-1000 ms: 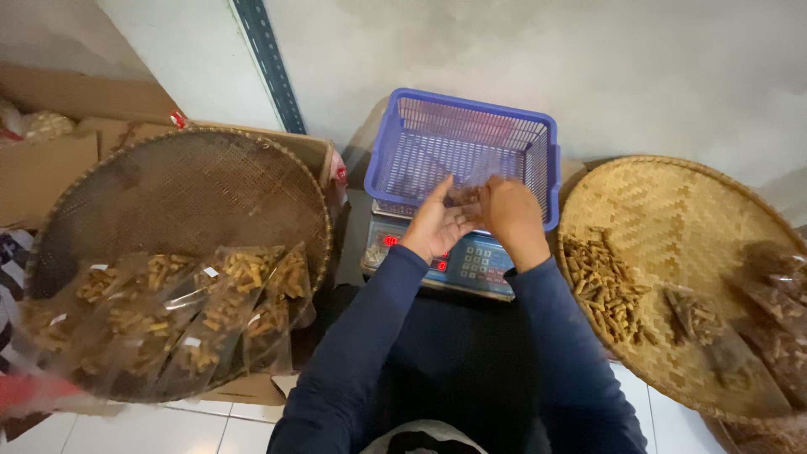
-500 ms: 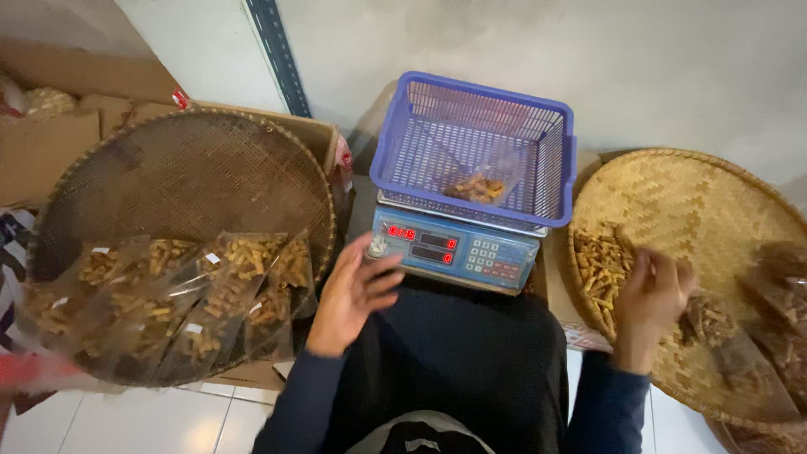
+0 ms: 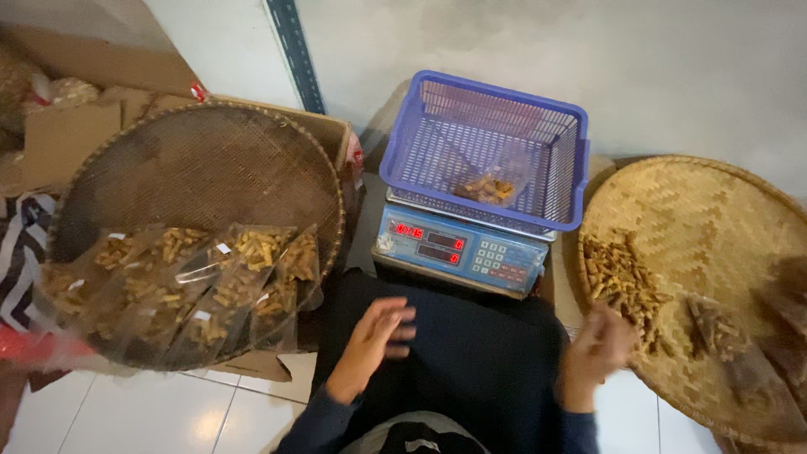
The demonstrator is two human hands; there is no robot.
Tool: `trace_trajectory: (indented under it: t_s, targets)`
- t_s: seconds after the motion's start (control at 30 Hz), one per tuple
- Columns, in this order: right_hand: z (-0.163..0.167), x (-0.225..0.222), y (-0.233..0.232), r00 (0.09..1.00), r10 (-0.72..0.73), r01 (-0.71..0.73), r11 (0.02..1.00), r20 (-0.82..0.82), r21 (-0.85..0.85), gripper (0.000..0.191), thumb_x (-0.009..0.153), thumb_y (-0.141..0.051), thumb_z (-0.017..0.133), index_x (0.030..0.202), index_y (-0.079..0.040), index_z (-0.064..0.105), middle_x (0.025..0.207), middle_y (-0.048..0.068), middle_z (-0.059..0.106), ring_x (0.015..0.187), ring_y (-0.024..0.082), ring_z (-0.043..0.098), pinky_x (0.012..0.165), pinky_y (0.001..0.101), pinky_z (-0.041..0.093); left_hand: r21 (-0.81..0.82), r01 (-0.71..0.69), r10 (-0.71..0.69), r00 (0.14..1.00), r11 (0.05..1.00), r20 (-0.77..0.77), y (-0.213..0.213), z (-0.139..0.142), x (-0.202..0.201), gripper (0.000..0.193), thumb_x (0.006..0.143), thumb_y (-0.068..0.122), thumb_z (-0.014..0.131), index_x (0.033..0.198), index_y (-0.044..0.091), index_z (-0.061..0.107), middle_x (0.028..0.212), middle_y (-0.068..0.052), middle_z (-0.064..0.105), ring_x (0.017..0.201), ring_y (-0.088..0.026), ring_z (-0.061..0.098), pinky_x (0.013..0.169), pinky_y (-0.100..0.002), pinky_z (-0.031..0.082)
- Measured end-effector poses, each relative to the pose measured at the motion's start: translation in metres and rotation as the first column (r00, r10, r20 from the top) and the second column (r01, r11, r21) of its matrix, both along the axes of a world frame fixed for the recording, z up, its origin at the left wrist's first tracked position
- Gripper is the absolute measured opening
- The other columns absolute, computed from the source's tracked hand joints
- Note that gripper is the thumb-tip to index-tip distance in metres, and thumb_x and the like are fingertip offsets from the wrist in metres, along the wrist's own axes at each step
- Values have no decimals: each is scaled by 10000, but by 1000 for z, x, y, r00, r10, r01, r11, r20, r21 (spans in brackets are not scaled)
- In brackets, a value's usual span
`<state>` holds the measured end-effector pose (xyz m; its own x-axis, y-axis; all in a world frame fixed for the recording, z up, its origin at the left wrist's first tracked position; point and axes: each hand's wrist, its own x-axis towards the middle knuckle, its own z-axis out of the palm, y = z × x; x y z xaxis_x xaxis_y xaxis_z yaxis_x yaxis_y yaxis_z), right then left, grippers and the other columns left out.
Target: The person sits on the floor and fills clear plastic bags with dried food pieces from woven trays, places each bag in the blue basket on a digital scale to weigh it, adjusts the contents, then sets filled bags on the trays beside them. They repeat this weighing and bagging cycle throughout the episode.
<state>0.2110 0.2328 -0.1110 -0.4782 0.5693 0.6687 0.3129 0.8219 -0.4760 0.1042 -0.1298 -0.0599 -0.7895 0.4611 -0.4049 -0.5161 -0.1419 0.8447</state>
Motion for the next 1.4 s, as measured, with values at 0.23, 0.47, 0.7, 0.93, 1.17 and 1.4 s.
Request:
trace_trajectory:
  t_s: [0.23,0.47,0.7,0.93,1.17,1.4]
  targets:
    - [7,-26,-76,845,534,-532,845,43,-48,144,906,-43,728,1051,-40,732,1019,131,663,967,315,677,843,393,562,-220,-334,1,553,916,-833,122,83,-115,636,990,431,669,1416,-20,525,1399,-242,572,1294,-389,570,1062,-464,476]
    - [27,-30,-104,881,470,-466,881,50,-80,115,936,-37,723,1051,-36,733,1076,138,647,985,303,679,843,386,567,-689,-238,-425,638,684,-642,196,108,-178,518,1036,468,382,1115,160,791,1181,-190,756,1127,-420,687,1013,-569,518]
    - [43,-27,-109,880,470,-461,879,64,-126,102,949,-41,724,1048,-24,741,1076,144,638,978,302,681,836,391,565,-319,-286,-54,663,904,-747,145,131,-215,494,1065,454,416,1157,90,736,934,-208,754,848,-371,720,763,-487,559]
    - [43,-30,-109,890,455,-447,883,29,-145,94,961,-34,726,1052,-21,742,1098,152,632,1006,305,674,862,388,564,-44,-333,205,674,942,-709,-58,180,-208,454,1111,368,431,1328,48,668,1287,-149,690,1145,-251,714,889,-351,679]
    - [31,-39,-105,882,469,-462,879,39,-119,82,952,-26,734,1033,-33,746,1070,149,658,988,294,677,864,387,568,-440,-591,108,670,676,-735,-155,77,-185,437,1122,306,358,1314,104,695,1294,-100,717,1175,-256,662,1037,-371,491]
    - [28,-27,-60,896,438,-444,877,-75,-185,97,948,-32,722,1041,-51,737,1015,133,666,965,274,665,826,363,541,-628,-521,-95,721,579,-686,-161,-27,-158,476,1099,394,416,1390,89,638,1379,-175,661,1312,-328,601,1105,-440,442]
